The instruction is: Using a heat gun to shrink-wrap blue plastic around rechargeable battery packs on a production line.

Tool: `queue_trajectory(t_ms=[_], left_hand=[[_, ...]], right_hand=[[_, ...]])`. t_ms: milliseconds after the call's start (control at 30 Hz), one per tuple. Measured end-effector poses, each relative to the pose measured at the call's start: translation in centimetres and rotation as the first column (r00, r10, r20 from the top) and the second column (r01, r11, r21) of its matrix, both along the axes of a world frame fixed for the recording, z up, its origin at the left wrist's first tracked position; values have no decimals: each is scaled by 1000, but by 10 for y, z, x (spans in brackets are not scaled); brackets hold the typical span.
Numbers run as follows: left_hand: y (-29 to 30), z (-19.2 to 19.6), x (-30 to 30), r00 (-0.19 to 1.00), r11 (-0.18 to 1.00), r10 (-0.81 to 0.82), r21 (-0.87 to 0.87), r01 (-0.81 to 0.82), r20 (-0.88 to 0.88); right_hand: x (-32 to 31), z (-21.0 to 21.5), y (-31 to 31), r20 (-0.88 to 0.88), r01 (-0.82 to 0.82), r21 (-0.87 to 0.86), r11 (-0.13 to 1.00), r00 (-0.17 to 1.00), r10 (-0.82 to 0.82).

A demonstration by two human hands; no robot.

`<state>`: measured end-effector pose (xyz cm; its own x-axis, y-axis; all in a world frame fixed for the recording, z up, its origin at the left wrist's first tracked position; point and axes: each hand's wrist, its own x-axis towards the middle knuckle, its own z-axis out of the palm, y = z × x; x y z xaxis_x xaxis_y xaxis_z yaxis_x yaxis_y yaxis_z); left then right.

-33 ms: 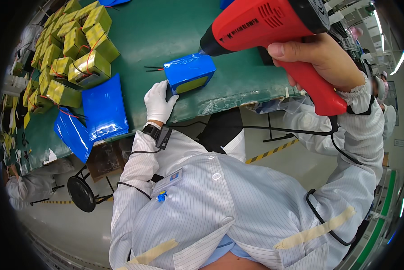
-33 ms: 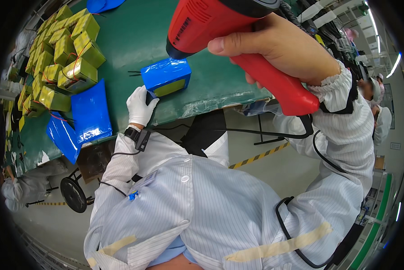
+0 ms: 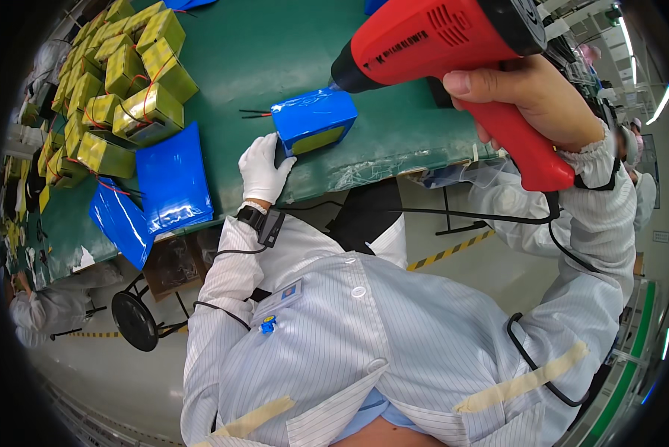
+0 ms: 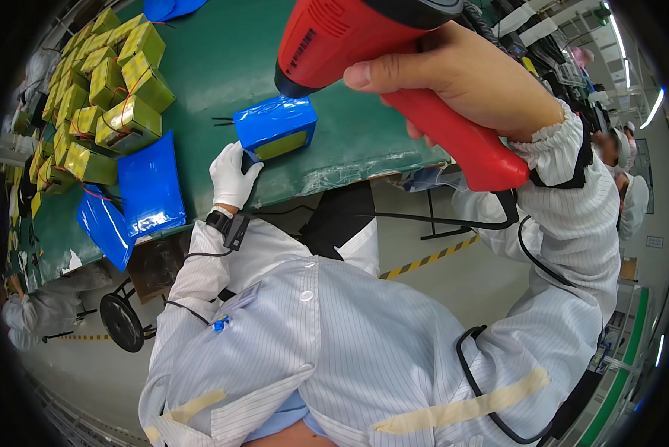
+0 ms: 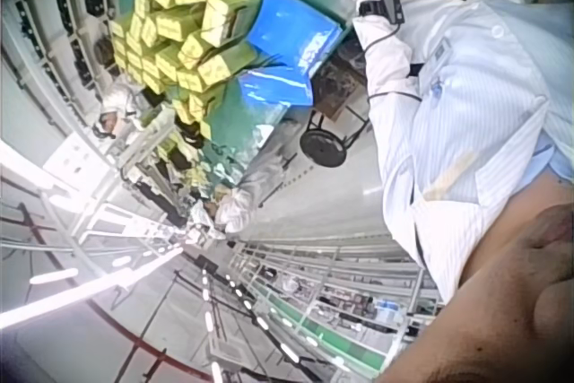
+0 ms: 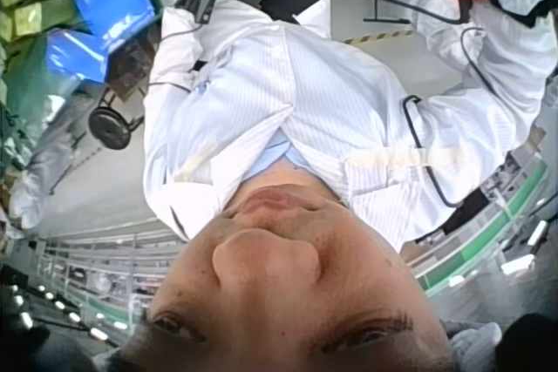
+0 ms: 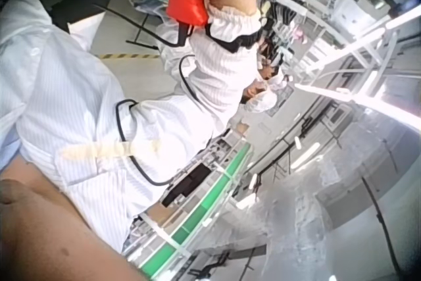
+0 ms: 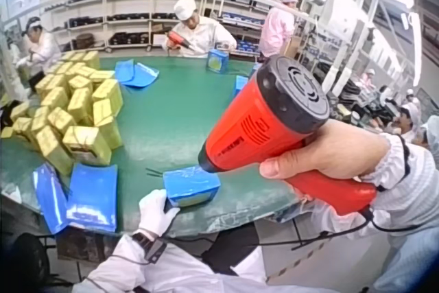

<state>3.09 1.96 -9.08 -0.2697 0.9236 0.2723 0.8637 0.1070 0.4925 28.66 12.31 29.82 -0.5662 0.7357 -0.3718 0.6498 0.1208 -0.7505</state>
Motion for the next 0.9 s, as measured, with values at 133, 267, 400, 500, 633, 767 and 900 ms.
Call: queue_trajectory(t_ms=[133,267,400,500,633,767,900], left_hand=[[0,0,0,1000,1000,9,-8,-9,-17],[1,-3,-2,1000,999,8,-40,-8,-5],[1,-8,-2,1000,999,12,-48,-12,5],[1,-7,-2,1000,1000,6,-28,-7,-9],[0,0,-1,1000,999,1,-33,-1,-2],[1,-1,-1,1000,1000,-1,-23,1,-6],[0,4,-1,1000,999,-3,-41,3,8]], right_hand=[[-2,0,0,6,12,6,1000,1000,-12],[-3,1,1,8,29,-29,999,1000,-29],[-5,1,-3,-1,57,-45,997,998,-57],[-8,1,-4,12,52,-40,998,999,-52],[-11,1,-6,-19,37,-42,998,999,-37],[-16,3,-9,-18,35,-58,998,999,-36],[-22,4,-13,-10,18,-52,999,1000,-18]])
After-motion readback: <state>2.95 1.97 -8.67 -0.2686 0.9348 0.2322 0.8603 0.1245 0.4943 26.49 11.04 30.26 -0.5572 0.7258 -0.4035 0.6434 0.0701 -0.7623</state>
